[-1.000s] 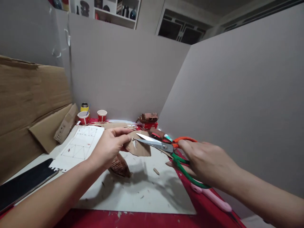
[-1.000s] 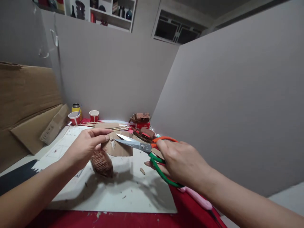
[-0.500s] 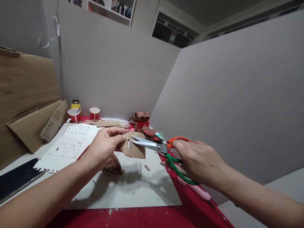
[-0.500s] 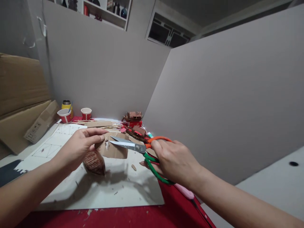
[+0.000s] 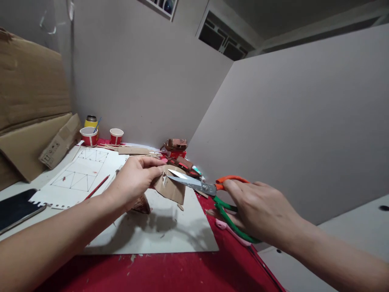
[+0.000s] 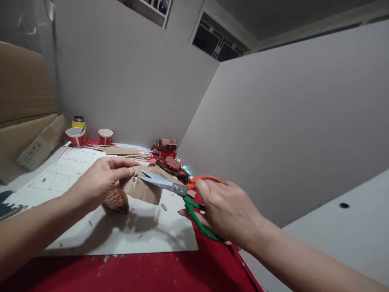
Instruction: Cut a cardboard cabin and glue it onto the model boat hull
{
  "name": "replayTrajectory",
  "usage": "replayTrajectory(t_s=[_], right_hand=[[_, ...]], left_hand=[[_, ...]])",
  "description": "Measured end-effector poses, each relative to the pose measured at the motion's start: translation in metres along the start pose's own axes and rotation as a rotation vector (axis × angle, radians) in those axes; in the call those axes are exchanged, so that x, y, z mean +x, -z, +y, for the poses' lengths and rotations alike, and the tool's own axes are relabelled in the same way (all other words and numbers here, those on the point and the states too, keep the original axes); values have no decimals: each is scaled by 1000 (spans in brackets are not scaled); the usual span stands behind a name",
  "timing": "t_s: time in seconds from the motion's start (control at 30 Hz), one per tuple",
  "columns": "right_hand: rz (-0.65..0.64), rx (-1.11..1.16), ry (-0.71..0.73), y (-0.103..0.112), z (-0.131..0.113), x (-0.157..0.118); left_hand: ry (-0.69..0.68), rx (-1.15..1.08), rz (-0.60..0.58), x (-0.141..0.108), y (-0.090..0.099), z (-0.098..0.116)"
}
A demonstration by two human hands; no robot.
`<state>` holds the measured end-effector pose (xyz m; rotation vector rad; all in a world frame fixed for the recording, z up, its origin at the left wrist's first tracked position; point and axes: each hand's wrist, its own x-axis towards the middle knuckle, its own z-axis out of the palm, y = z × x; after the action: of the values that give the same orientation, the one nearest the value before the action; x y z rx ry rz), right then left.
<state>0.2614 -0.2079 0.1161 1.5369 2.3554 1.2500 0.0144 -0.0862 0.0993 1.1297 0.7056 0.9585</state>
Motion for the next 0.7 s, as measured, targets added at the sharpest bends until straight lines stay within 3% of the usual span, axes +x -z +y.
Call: replayTrajectory(t_s=[0.23, 0.7], right_hand=[[-6, -41, -17, 3, -3, -1], [54, -135, -46, 9, -7, 1]], left_hand=[[27, -57, 12, 0, 0, -1], [-44, -97, 19, 4, 4, -3]])
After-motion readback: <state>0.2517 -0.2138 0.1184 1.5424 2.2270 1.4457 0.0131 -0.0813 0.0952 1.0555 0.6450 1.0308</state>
